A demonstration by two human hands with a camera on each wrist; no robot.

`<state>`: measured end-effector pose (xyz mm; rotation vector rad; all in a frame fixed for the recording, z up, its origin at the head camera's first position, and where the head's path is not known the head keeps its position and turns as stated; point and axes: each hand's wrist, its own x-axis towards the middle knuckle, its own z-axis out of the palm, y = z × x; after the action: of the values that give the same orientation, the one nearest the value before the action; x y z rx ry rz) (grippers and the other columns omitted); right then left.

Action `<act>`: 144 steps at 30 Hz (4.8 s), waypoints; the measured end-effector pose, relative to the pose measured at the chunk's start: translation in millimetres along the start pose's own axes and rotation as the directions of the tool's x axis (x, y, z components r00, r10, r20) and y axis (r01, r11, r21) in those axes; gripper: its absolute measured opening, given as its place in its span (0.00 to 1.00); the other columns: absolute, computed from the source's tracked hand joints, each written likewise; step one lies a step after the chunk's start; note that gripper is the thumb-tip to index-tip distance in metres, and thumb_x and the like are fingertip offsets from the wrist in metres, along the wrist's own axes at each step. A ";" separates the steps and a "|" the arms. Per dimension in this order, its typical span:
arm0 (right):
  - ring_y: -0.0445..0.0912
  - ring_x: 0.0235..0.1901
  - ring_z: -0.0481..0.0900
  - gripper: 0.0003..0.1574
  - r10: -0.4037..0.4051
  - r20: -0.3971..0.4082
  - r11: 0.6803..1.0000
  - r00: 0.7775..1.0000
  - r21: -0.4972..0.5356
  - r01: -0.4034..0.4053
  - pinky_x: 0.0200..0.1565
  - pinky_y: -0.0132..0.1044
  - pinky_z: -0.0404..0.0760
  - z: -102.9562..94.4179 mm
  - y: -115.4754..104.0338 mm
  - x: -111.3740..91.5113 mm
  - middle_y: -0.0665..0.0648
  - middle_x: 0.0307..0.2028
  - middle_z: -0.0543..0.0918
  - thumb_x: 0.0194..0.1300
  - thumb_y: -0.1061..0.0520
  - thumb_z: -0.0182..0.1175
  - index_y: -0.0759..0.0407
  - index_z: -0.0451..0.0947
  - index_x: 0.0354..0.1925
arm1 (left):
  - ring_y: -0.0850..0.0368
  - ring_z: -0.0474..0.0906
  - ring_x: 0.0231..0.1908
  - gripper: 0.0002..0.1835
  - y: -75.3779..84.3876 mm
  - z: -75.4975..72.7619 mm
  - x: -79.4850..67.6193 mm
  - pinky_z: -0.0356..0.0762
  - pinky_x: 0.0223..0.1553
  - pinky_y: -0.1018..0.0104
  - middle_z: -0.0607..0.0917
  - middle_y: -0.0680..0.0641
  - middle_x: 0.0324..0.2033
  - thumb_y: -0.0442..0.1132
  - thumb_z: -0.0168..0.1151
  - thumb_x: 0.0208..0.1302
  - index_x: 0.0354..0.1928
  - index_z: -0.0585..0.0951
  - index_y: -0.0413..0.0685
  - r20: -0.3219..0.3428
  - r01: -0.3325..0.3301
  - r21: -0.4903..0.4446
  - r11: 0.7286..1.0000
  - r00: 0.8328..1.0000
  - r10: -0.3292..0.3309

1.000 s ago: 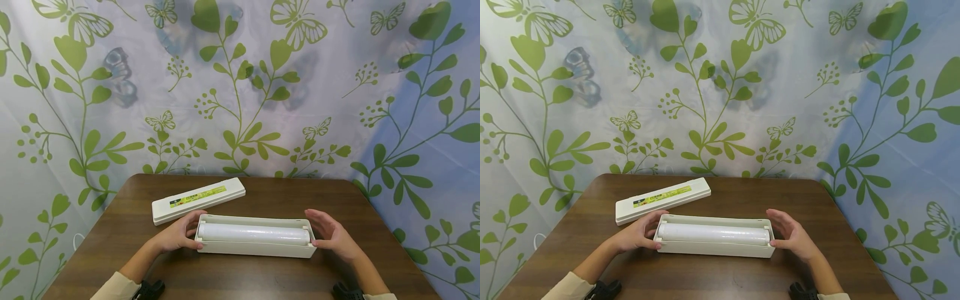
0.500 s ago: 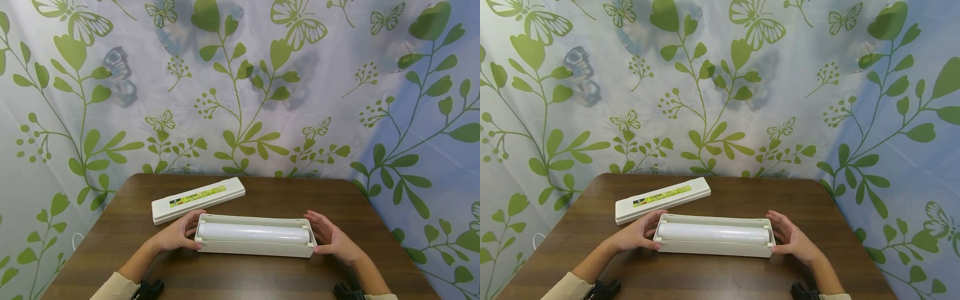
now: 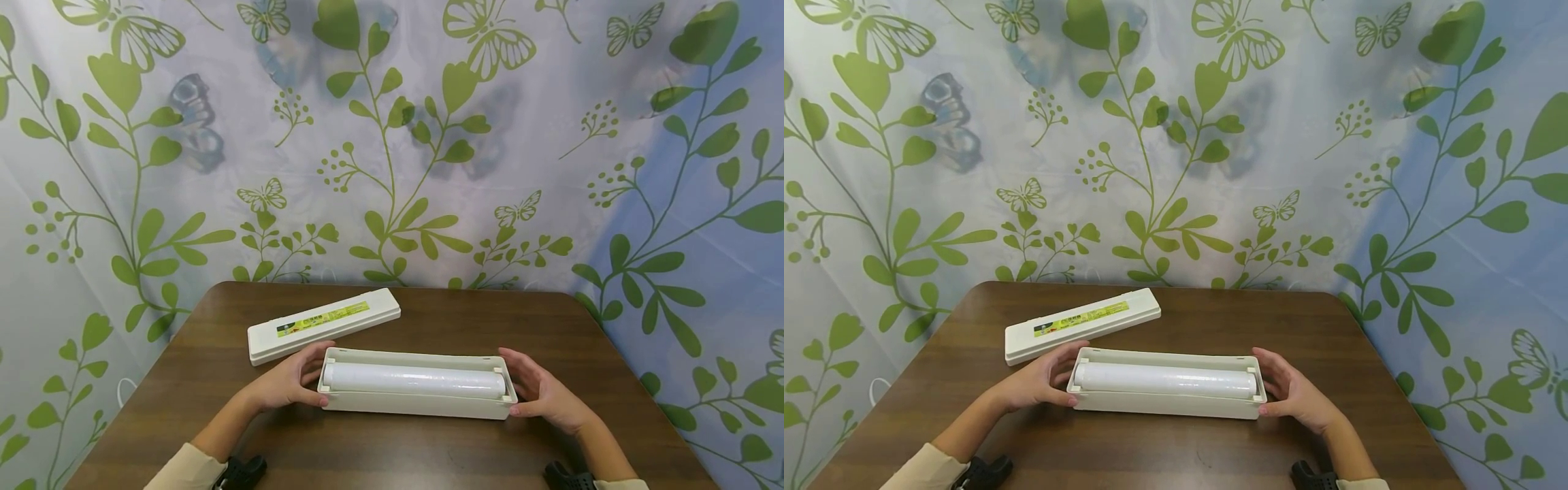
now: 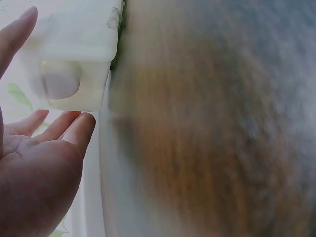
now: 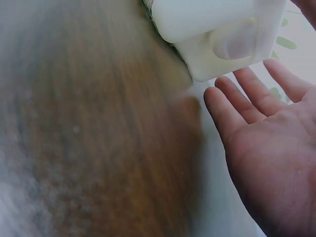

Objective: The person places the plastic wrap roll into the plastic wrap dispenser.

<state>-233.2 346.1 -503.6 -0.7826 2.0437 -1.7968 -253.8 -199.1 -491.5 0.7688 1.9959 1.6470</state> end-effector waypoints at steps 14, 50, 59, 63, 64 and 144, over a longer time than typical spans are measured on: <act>0.36 0.67 0.71 0.61 -0.018 0.018 0.999 1.000 0.051 0.017 0.61 0.32 0.78 1.7 2.2 2.8 0.60 0.75 0.63 0.58 0.74 0.67 0.70 0.42 0.79 | 0.27 0.53 0.75 0.56 2.2 -4.6 -13.7 0.61 0.72 0.51 0.59 0.27 0.74 0.32 0.78 0.55 0.78 0.50 0.34 -0.088 -0.058 0.070 0.996 0.994 0.064; 0.39 0.62 0.76 0.58 -0.018 0.012 0.997 1.000 0.073 0.017 0.57 0.37 0.83 4.1 7.6 3.8 0.60 0.71 0.68 0.59 0.74 0.66 0.75 0.42 0.77 | 0.68 0.77 0.59 0.30 9.0 -37.4 -62.6 0.76 0.58 0.78 0.73 0.26 0.63 0.35 0.68 0.68 0.66 0.68 0.29 -0.526 0.008 0.185 0.983 0.845 0.092; 0.39 0.62 0.76 0.58 -0.017 0.013 0.998 1.000 0.053 0.016 0.57 0.37 0.83 3.2 6.8 4.3 0.63 0.71 0.67 0.59 0.74 0.66 0.76 0.43 0.77 | 0.50 0.77 0.62 0.32 5.8 -64.6 -71.7 0.73 0.50 0.85 0.77 0.33 0.63 0.48 0.66 0.71 0.68 0.69 0.36 -0.617 0.182 0.278 0.943 0.787 0.030; 0.39 0.61 0.76 0.58 -0.007 0.011 0.999 1.000 0.049 0.006 0.56 0.37 0.83 3.4 6.9 4.2 0.62 0.71 0.68 0.59 0.74 0.66 0.75 0.43 0.77 | 0.48 0.77 0.62 0.34 0.5 -76.0 -73.1 0.72 0.49 0.86 0.76 0.33 0.64 0.49 0.66 0.71 0.69 0.68 0.36 -0.634 0.219 0.287 0.933 0.773 0.013; 0.39 0.61 0.76 0.58 -0.007 0.013 0.999 1.000 0.049 0.006 0.56 0.37 0.83 3.3 7.1 4.2 0.61 0.71 0.68 0.59 0.74 0.66 0.75 0.43 0.77 | 0.47 0.77 0.63 0.34 -1.3 -78.2 -72.8 0.72 0.49 0.87 0.76 0.33 0.64 0.49 0.66 0.71 0.69 0.68 0.36 -0.634 0.225 0.287 0.931 0.773 0.009; 0.40 0.62 0.75 0.58 0.001 0.024 0.998 1.000 0.062 -0.002 0.56 0.39 0.83 2.1 9.0 3.5 0.59 0.71 0.68 0.61 0.73 0.65 0.74 0.42 0.78 | 0.40 0.71 0.60 0.54 -36.6 -138.0 -42.8 0.70 0.60 0.46 0.71 0.32 0.66 0.50 0.83 0.49 0.73 0.63 0.38 -0.369 0.276 0.567 0.776 0.927 -0.060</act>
<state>-236.6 343.0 -512.3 -0.7808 1.9625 -1.8320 -316.1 -334.1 -501.1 0.4976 2.8154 1.0564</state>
